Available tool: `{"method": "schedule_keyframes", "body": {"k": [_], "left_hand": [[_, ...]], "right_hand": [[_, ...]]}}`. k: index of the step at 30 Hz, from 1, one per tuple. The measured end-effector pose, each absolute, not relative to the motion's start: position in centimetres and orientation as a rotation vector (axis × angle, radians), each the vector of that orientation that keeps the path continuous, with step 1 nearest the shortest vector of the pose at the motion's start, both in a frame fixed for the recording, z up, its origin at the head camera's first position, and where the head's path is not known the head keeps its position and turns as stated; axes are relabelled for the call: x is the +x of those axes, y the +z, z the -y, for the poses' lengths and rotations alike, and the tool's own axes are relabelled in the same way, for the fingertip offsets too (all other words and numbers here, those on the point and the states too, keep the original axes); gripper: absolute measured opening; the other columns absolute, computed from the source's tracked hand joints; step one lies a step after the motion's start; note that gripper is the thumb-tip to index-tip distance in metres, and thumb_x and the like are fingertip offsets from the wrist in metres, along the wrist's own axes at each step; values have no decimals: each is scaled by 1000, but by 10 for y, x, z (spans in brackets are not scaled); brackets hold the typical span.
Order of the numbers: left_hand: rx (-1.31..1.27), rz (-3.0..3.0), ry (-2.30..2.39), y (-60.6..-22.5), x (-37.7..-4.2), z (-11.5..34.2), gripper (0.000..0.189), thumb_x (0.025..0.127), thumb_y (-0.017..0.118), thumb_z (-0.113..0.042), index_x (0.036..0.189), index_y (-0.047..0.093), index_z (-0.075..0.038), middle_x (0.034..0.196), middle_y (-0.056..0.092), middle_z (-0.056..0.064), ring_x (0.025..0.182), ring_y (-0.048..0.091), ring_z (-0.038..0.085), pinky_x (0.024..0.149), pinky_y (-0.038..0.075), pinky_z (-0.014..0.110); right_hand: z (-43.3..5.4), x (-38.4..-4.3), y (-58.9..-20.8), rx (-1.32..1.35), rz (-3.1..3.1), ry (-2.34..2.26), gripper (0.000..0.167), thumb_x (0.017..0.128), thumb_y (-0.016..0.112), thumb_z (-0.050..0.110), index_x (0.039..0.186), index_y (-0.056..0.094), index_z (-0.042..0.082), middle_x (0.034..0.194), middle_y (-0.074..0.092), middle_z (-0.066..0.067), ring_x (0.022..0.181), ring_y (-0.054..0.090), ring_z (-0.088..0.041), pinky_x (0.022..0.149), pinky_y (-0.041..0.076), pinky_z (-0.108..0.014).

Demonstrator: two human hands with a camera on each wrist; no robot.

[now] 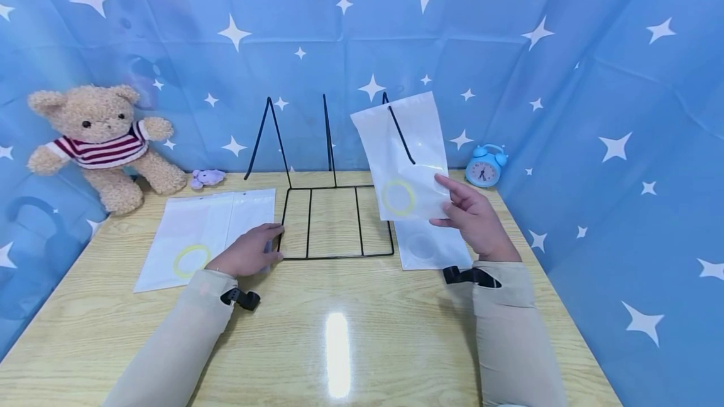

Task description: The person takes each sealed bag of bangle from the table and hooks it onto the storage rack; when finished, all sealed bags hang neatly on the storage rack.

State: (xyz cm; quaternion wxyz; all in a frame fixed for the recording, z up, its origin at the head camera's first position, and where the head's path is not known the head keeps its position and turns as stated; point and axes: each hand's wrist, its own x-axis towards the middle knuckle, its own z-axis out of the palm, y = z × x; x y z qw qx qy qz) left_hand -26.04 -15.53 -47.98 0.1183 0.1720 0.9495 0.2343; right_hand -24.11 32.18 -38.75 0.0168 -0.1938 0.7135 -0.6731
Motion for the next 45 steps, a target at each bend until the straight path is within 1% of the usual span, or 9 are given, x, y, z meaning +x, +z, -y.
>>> {"method": "schedule_keyframes", "body": {"k": [4, 8, 11, 14, 17, 19, 26, 33, 45], "left_hand": [[507, -2778, 688, -480, -260, 155, 69, 105, 66, -26, 162, 38, 0, 168, 35, 21, 155, 34, 44, 125, 32, 58], [510, -2781, 686, -479, -260, 155, 68, 105, 67, -26, 161, 39, 0, 168, 36, 21, 154, 34, 44, 125, 32, 58], [511, -2781, 684, -479, -259, 155, 69, 105, 67, -26, 162, 38, 0, 168, 36, 21, 155, 34, 44, 125, 32, 59], [511, -2780, 683, -480, -259, 155, 70, 105, 67, -27, 162, 38, 0, 168, 36, 21, 155, 33, 45, 125, 31, 59], [502, -2773, 685, -481, -260, 155, 71, 104, 67, -28, 162, 37, -1, 169, 35, 21, 155, 33, 44, 126, 31, 59], [495, -2769, 691, -481, -260, 155, 71, 104, 67, -28, 163, 37, -1, 169, 35, 20, 155, 32, 44, 126, 31, 59], [498, -2778, 699, -480, -259, 155, 70, 104, 67, -26, 162, 38, 0, 168, 36, 21, 155, 33, 44, 126, 31, 59], [514, -2786, 693, -480, -260, 155, 69, 104, 66, -25, 161, 39, 1, 167, 36, 23, 154, 33, 45, 125, 32, 60], [500, -2776, 704, -481, -260, 155, 70, 104, 67, -27, 162, 38, -1, 168, 36, 21, 155, 33, 44, 126, 31, 59]], "right_hand": [[-319, -242, -390, -548, -2257, -2097, 57, 108, 50, -3, 163, 41, 10, 110, 65, 2, 86, 63, -10, 87, 64, -36], [-318, -244, -393, -540, -2257, -2106, 59, 107, 49, -5, 163, 41, 11, 82, 43, 3, 65, 43, -9, 89, 63, -35], [-318, -245, -394, -565, -2235, -2112, 63, 106, 46, -10, 164, 39, 11, 89, 40, 4, 69, 39, -7, 92, 62, -33], [-316, -244, -394, -595, -2207, -2110, 68, 103, 45, -15, 166, 35, 10, 122, 50, 1, 111, 54, -5, 96, 60, -31], [-315, -243, -393, -593, -2190, -2110, 72, 101, 46, -17, 167, 32, 10, 171, 26, -3, 163, 13, -21, 99, 58, -30], [-314, -243, -392, -570, -2193, -2103, 73, 101, 49, -16, 167, 31, 11, 179, 7, 0, 164, -7, -30, 100, 57, -29], [-313, -245, -390, -416, -2332, -2006, 73, 104, 60, -3, 167, 34, 22, 177, 18, -6, 160, 23, -35, 101, 54, -19], [-313, -247, -390, -301, -2413, -1926, 76, 104, 67, 9, 167, 33, 32, 177, 18, 0, 160, 25, -38, 97, 51, -12], [-314, -246, -393, -229, -2404, -1917, 73, 106, 64, 15, 168, 30, 32, 173, 21, -16, 152, 29, -41, 97, 48, -11]]}}
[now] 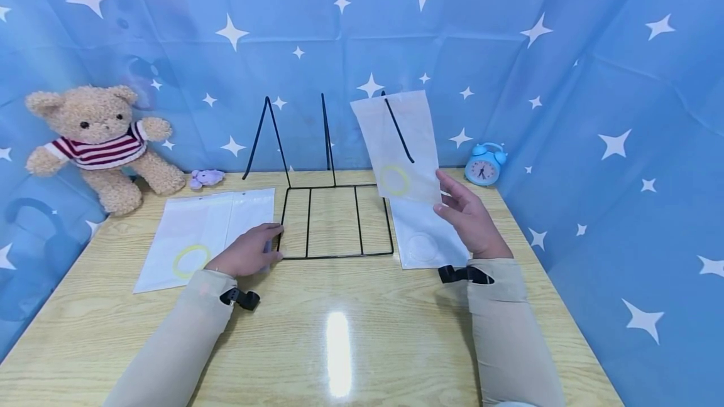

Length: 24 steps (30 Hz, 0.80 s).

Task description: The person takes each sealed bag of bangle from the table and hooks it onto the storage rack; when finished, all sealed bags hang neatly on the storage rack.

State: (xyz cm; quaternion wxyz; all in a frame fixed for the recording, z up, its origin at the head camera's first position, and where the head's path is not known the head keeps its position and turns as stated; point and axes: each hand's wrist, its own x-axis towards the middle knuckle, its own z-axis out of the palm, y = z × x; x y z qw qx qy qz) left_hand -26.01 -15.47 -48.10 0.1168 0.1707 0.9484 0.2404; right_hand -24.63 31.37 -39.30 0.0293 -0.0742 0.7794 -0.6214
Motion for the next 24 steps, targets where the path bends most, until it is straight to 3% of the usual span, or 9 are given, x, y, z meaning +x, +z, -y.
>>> {"method": "schedule_keyframes", "body": {"k": [6, 14, 18, 21, 24], "left_hand": [[497, -2771, 709, -481, -259, 155, 71, 104, 68, -28, 162, 38, -1, 169, 35, 20, 155, 32, 44, 126, 31, 59], [497, -2773, 705, -480, -259, 155, 71, 104, 68, -28, 162, 38, -1, 169, 35, 21, 155, 32, 44, 126, 31, 59], [496, -2770, 703, -481, -259, 155, 71, 104, 67, -28, 162, 38, -1, 169, 35, 21, 155, 32, 44, 126, 31, 59], [499, -2772, 701, -480, -259, 155, 70, 104, 67, -27, 162, 37, -1, 169, 35, 21, 155, 32, 44, 126, 30, 59], [511, -2780, 694, -479, -259, 156, 69, 104, 67, -26, 162, 38, 0, 168, 36, 22, 155, 33, 45, 126, 31, 60]], "right_hand": [[-316, -249, -395, -270, -2403, -1933, 70, 107, 62, 11, 168, 32, 27, 172, 28, -15, 154, 33, -39, 102, 49, -14], [-323, -252, -398, -247, -2513, -1807, 70, 108, 63, 31, 169, 30, 26, 172, 31, -15, 157, 32, -39, 109, 47, -17], [-327, -254, -399, -141, -2580, -1678, 70, 108, 61, 33, 169, 28, 23, 170, 33, -17, 154, 37, -39, 121, 43, -40], [-333, -256, -400, -65, -2594, -1535, 72, 108, 61, 36, 169, 26, 20, 169, 34, -20, 152, 38, -41, 121, 39, -60], [-341, -258, -402, -6, -2603, -1395, 77, 107, 61, 44, 169, 26, 17, 169, 34, -22, 153, 37, -44, 119, 38, -65]]}}
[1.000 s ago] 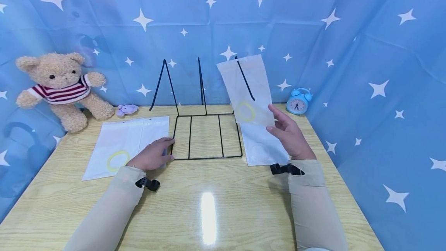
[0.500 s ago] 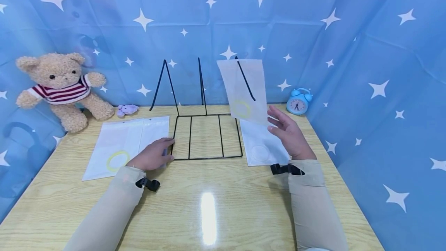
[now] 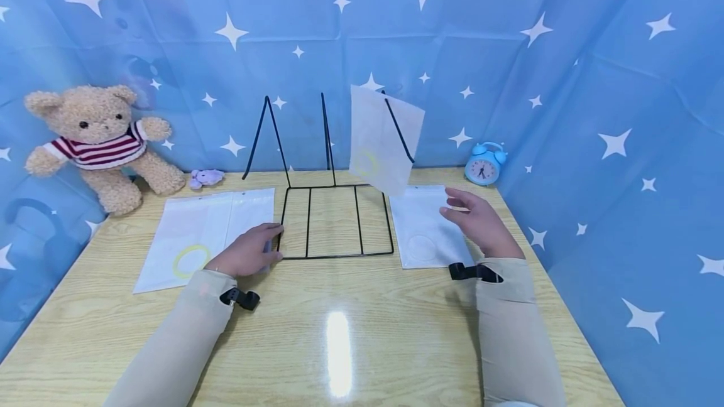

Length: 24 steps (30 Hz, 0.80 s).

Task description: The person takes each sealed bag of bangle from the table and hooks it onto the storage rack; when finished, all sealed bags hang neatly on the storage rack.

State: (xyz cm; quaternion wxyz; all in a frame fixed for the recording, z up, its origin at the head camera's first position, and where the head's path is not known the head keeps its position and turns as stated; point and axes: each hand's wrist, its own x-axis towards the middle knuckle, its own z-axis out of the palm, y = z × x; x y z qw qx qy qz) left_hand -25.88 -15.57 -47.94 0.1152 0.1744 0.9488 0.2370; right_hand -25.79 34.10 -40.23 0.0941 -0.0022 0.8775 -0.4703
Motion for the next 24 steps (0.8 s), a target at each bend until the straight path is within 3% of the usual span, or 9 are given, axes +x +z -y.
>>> {"method": "schedule_keyframes", "body": {"k": [3, 8, 24], "left_hand": [[517, -2785, 690, -479, -259, 155, 69, 104, 66, -26, 162, 38, 0, 168, 36, 22, 155, 33, 45, 125, 31, 60], [509, -2778, 691, -480, -259, 156, 69, 105, 66, -26, 162, 38, 0, 168, 35, 22, 155, 32, 45, 126, 31, 60], [506, -2772, 698, -479, -258, 156, 70, 105, 67, -28, 163, 37, -1, 169, 34, 21, 155, 32, 45, 126, 31, 60]], "right_hand": [[-349, -257, -404, 23, -2611, -1296, 80, 106, 60, 49, 169, 26, 13, 167, 36, -25, 152, 36, -46, 118, 39, -66], [-362, -257, -409, 34, -2635, -1169, 78, 106, 63, 43, 166, 31, 5, 159, 42, -32, 144, 43, -47, 112, 46, -62], [-374, -269, -434, 78, -2617, -875, 78, 100, 72, 37, 161, 39, 0, 150, 49, -35, 135, 50, -49, 108, 48, -62]]}}
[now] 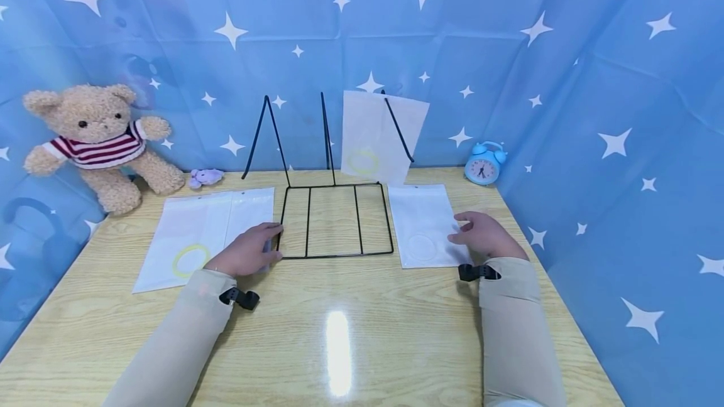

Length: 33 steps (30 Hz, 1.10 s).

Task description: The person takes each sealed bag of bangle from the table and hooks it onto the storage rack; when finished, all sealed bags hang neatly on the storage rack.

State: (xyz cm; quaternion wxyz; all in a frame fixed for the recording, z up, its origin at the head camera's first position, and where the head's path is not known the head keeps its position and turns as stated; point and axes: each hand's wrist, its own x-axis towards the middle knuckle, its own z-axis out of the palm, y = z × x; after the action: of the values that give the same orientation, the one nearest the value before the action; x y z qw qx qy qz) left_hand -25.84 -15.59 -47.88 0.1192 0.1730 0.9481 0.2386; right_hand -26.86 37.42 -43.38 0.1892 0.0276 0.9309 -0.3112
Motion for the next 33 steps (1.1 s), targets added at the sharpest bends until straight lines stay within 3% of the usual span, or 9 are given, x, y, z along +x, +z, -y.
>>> {"method": "schedule_keyframes", "body": {"k": [4, 10, 23, 26, 30, 33], "left_hand": [[501, -2770, 694, -479, -259, 156, 71, 104, 67, -29, 163, 37, -2, 169, 34, 20, 156, 32, 44, 126, 31, 59], [519, -2788, 689, -480, -259, 157, 70, 104, 67, -28, 162, 38, 0, 168, 36, 22, 154, 35, 45, 125, 33, 60], [509, -2785, 692, -481, -260, 156, 70, 104, 67, -28, 162, 39, -1, 168, 36, 21, 154, 34, 45, 125, 33, 60], [499, -2784, 688, -481, -260, 156, 70, 104, 67, -28, 162, 38, -1, 168, 36, 21, 154, 34, 44, 125, 32, 59], [488, -2782, 689, -479, -259, 156, 70, 104, 67, -27, 162, 38, -1, 168, 36, 21, 155, 33, 44, 125, 31, 59], [491, -2785, 689, -478, -258, 155, 69, 104, 67, -26, 162, 38, -1, 168, 36, 21, 154, 34, 45, 125, 32, 60]], "right_hand": [[-371, -269, -437, 111, -2637, -800, 77, 98, 75, 36, 158, 42, -1, 147, 51, -35, 129, 54, -48, 104, 50, -62], [-367, -272, -445, 209, -2650, -656, 83, 93, 80, 39, 156, 43, -1, 156, 45, -32, 122, 52, -43, 103, 48, -64], [-356, -270, -446, 215, -2665, -617, 85, 93, 81, 29, 157, 37, -5, 158, 39, -35, 133, 46, -50, 111, 40, -71], [-354, -271, -447, 229, -2638, -661, 82, 93, 79, 24, 159, 36, -1, 160, 35, -35, 127, 47, -48, 104, 46, -66], [-354, -272, -450, 215, -2582, -745, 74, 95, 73, 15, 159, 37, 6, 158, 35, -31, 107, 55, -40, 86, 50, -49], [-357, -273, -453, 179, -2560, -794, 68, 95, 68, 9, 157, 41, 9, 155, 37, -29, 103, 56, -38, 83, 49, -44]]}}
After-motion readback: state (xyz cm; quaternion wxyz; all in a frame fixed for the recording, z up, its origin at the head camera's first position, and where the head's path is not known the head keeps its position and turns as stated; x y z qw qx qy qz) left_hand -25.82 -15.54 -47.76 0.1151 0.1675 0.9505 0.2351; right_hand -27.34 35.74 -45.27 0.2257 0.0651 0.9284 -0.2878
